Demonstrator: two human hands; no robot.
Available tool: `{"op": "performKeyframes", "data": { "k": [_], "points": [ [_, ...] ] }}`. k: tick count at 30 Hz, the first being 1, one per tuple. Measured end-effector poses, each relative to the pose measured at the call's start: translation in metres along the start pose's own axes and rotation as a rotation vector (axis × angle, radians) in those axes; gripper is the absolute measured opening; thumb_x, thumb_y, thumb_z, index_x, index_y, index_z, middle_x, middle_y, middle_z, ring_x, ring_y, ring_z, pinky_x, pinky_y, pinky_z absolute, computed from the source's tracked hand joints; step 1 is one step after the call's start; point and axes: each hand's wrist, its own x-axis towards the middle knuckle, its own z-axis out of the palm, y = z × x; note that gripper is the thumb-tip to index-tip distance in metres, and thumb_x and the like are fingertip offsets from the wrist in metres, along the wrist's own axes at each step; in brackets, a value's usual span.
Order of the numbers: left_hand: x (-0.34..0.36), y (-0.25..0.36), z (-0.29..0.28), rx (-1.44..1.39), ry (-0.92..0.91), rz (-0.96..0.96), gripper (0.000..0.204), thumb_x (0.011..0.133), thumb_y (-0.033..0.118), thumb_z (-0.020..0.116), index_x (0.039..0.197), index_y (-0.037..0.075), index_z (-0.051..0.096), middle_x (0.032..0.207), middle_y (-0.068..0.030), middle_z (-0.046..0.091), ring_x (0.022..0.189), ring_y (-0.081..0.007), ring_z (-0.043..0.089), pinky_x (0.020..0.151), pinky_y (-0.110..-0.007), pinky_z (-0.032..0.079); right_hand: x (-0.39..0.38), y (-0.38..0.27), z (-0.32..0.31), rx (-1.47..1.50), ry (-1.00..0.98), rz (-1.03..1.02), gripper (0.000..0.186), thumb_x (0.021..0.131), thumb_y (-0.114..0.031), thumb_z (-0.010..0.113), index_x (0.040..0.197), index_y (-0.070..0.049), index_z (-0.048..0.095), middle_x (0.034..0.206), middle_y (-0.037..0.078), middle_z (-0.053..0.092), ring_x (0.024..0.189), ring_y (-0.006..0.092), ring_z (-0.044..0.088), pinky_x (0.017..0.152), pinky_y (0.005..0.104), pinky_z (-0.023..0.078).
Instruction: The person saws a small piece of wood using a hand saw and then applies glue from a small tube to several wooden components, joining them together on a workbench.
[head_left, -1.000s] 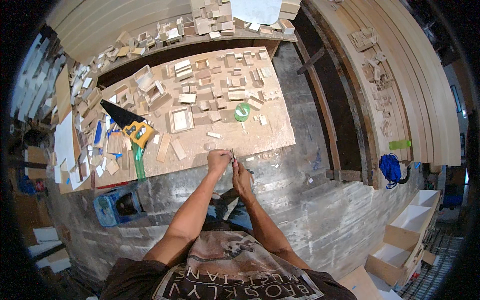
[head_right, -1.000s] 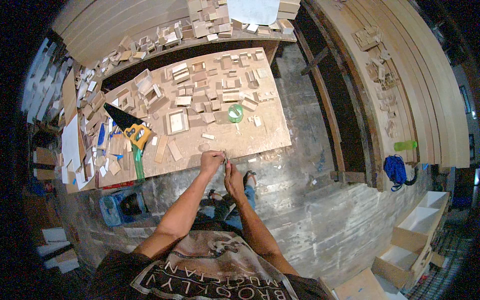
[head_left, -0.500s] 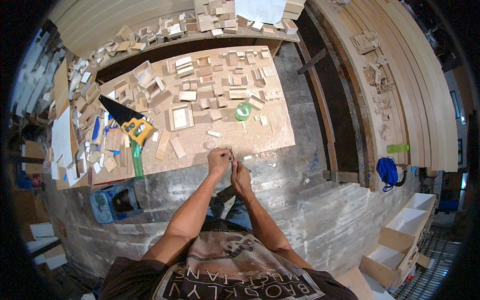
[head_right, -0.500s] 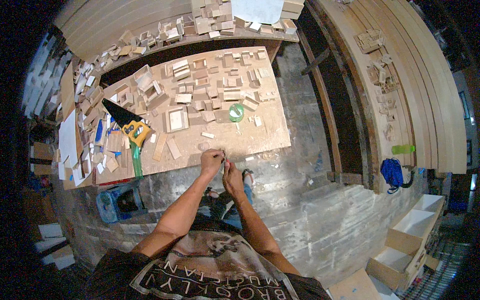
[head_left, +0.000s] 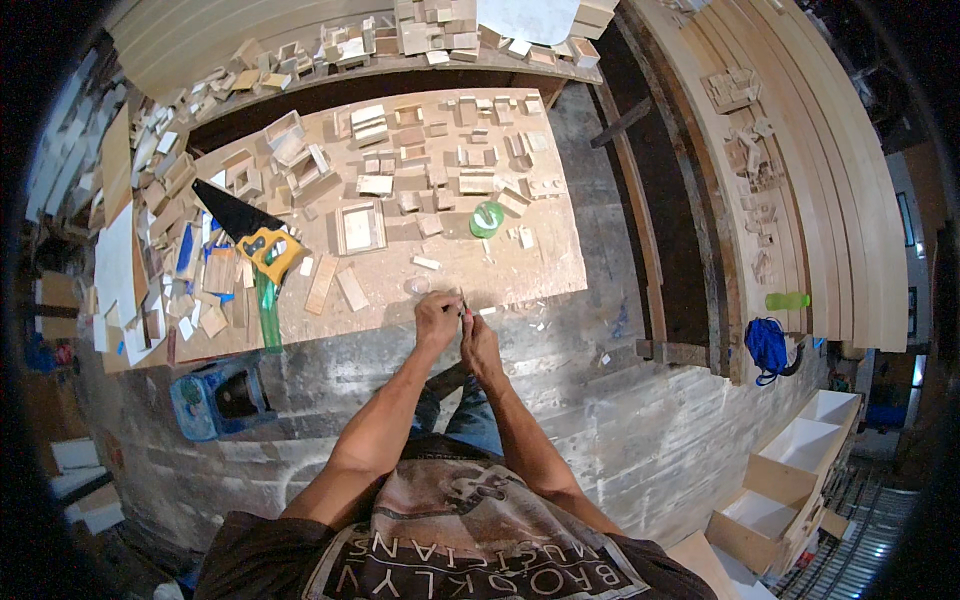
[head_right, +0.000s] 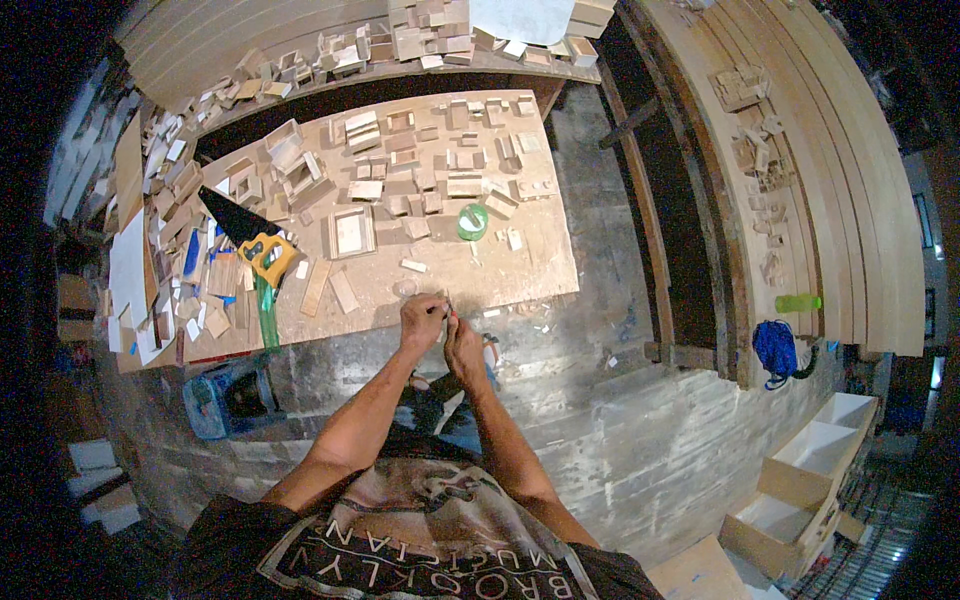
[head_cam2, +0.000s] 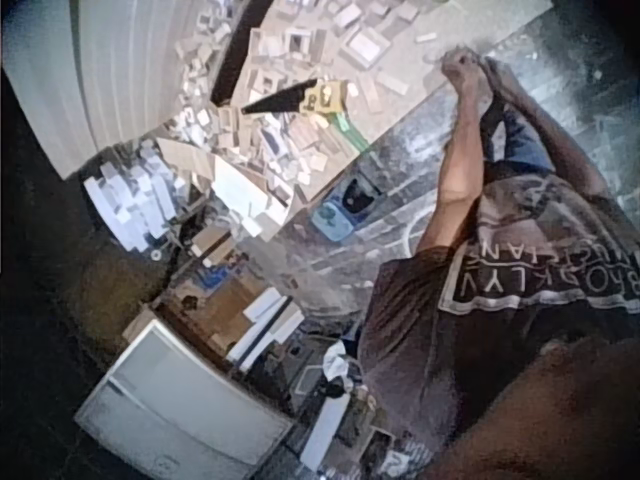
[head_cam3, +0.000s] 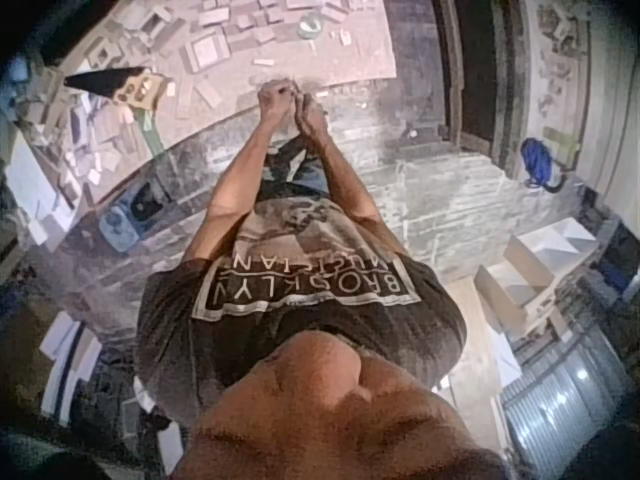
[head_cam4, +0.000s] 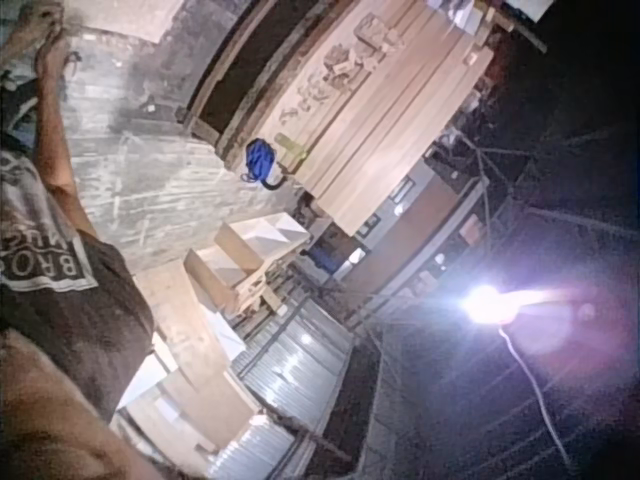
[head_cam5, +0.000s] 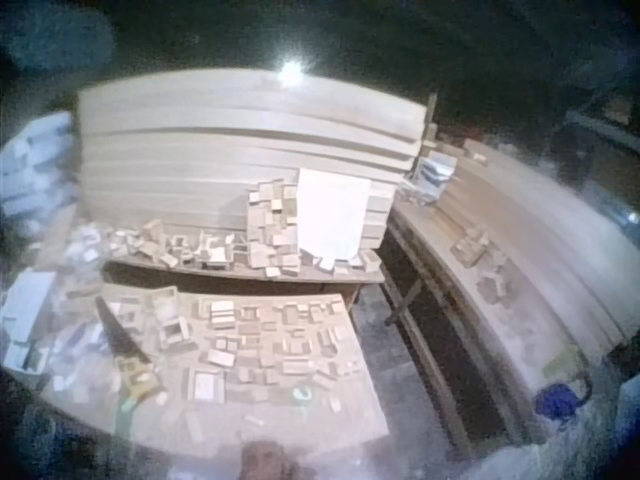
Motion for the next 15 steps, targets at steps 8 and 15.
{"op": "performKeyframes", "data": {
  "k": [8, 15],
  "points": [
    [0.001, 0.013, -0.009, -0.086, -0.045, -0.143, 0.011, 0.078, 0.003, 0.067, 0.085, -0.003, 0.073, 0.088, -0.0184, 0.07, 0.083, -0.031, 0.068, 0.077, -0.037, 0.053, -0.012, -0.003, -0.004, 0.051, -0.019, 0.06, 0.051, 0.105, -0.041, 0.038, 0.094, 0.006, 0.057, 0.078, 0.032, 0.059, 0.079, 0.0525, 0.058, 0.068, 0.0529, 0.044],
    [0.003, 0.002, -0.008, -0.074, -0.062, -0.04, 0.011, 0.076, 0.002, 0.067, 0.084, -0.001, 0.073, 0.086, -0.018, 0.07, 0.08, -0.0321, 0.068, 0.073, -0.037, 0.053, -0.003, 0.009, -0.001, 0.024, -0.027, 0.015, 0.053, 0.105, -0.043, 0.037, 0.091, 0.005, 0.056, 0.077, 0.032, 0.058, 0.076, 0.0525, 0.057, 0.065, 0.0523, 0.042]
  ]
}}
